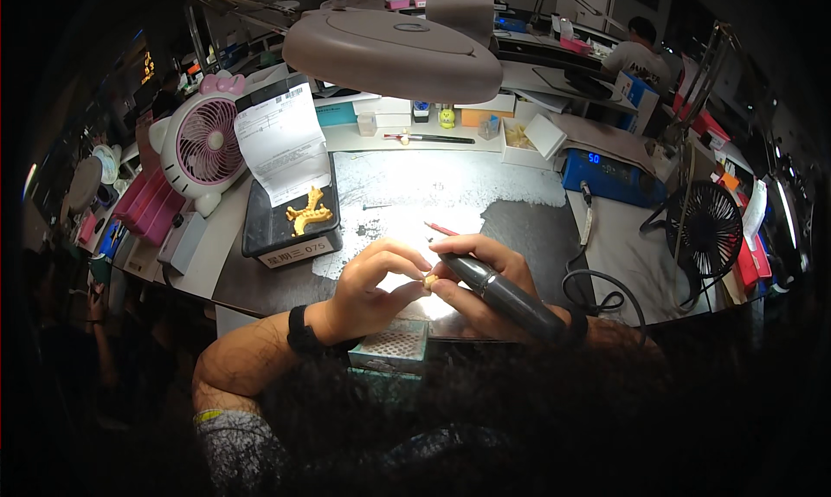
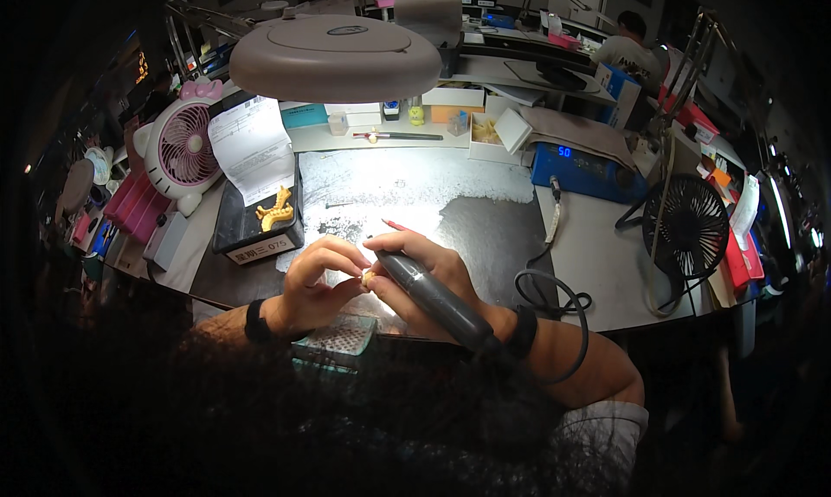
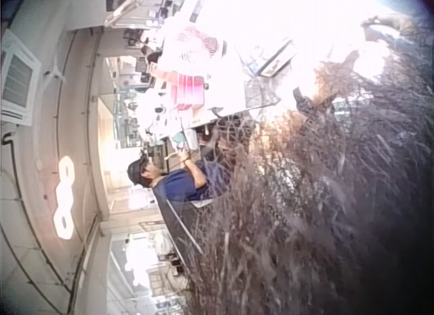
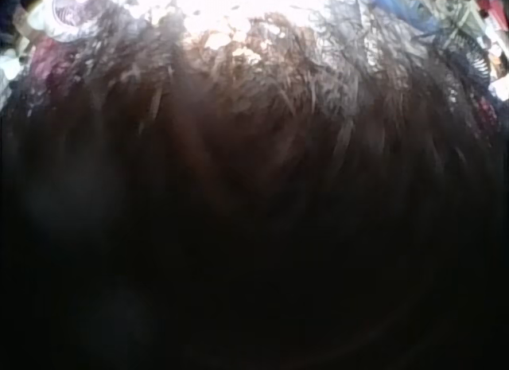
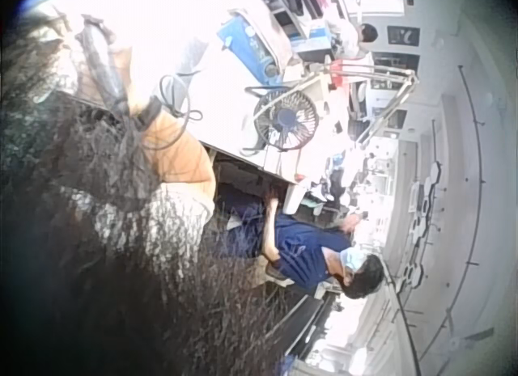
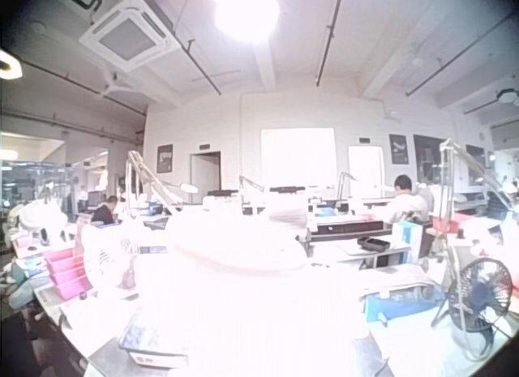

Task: The recorder is using a rotary hand tool to polish or refine a dental mold at a workstation.

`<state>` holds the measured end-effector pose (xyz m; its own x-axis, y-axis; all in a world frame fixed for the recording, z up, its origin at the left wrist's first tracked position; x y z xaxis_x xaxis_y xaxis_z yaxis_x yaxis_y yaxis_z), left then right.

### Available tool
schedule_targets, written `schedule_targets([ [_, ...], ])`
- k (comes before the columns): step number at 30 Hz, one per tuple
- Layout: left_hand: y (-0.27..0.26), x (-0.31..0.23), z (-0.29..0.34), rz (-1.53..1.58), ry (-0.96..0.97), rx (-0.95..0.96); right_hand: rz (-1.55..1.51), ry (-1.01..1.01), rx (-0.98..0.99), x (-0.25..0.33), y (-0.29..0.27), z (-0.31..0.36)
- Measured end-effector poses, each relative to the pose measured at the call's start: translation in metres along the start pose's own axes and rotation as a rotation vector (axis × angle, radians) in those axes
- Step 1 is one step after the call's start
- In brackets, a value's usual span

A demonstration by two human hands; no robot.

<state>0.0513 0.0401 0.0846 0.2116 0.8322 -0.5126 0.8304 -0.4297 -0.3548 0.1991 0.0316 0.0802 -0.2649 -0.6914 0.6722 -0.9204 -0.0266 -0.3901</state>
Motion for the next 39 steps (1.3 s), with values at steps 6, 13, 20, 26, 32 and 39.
schedule_targets([
  [6, 0.000, -0.002, -0.001, -0.014, -0.002, -0.003, 0.013, -0.030, -0.006, 0.000, 0.000, 0.000],
  [13, 0.000, -0.005, -0.003, -0.031, 0.009, -0.011, 0.010, -0.007, -0.014, 0.000, 0.000, 0.001],
  [20, 0.000, -0.004, 0.001, -0.031, 0.028, 0.005, 0.011, -0.067, 0.014, 0.005, 0.000, -0.001],
  [26, 0.000, -0.003, 0.001, -0.024, 0.040, 0.004, -0.054, 0.036, 0.026, -0.005, 0.003, 0.003],
  [32, 0.000, -0.003, 0.001, -0.018, 0.029, 0.003, -0.054, 0.054, 0.023, -0.004, 0.003, 0.003],
  [39, -0.001, -0.002, 0.000, -0.007, 0.010, -0.010, -0.037, 0.027, 0.019, -0.001, 0.001, 0.002],
])
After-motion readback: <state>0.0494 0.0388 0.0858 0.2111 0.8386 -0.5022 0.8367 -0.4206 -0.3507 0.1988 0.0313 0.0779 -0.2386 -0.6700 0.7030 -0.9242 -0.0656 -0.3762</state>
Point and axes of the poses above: each hand's wrist, its own z-axis away from the middle knuckle, its own y-axis out of the palm, x = y × z, the point moved 9 cm from there along -z, towards the middle knuckle, and after that the axes turned 14 degrees about z, right-handed, at the moved point
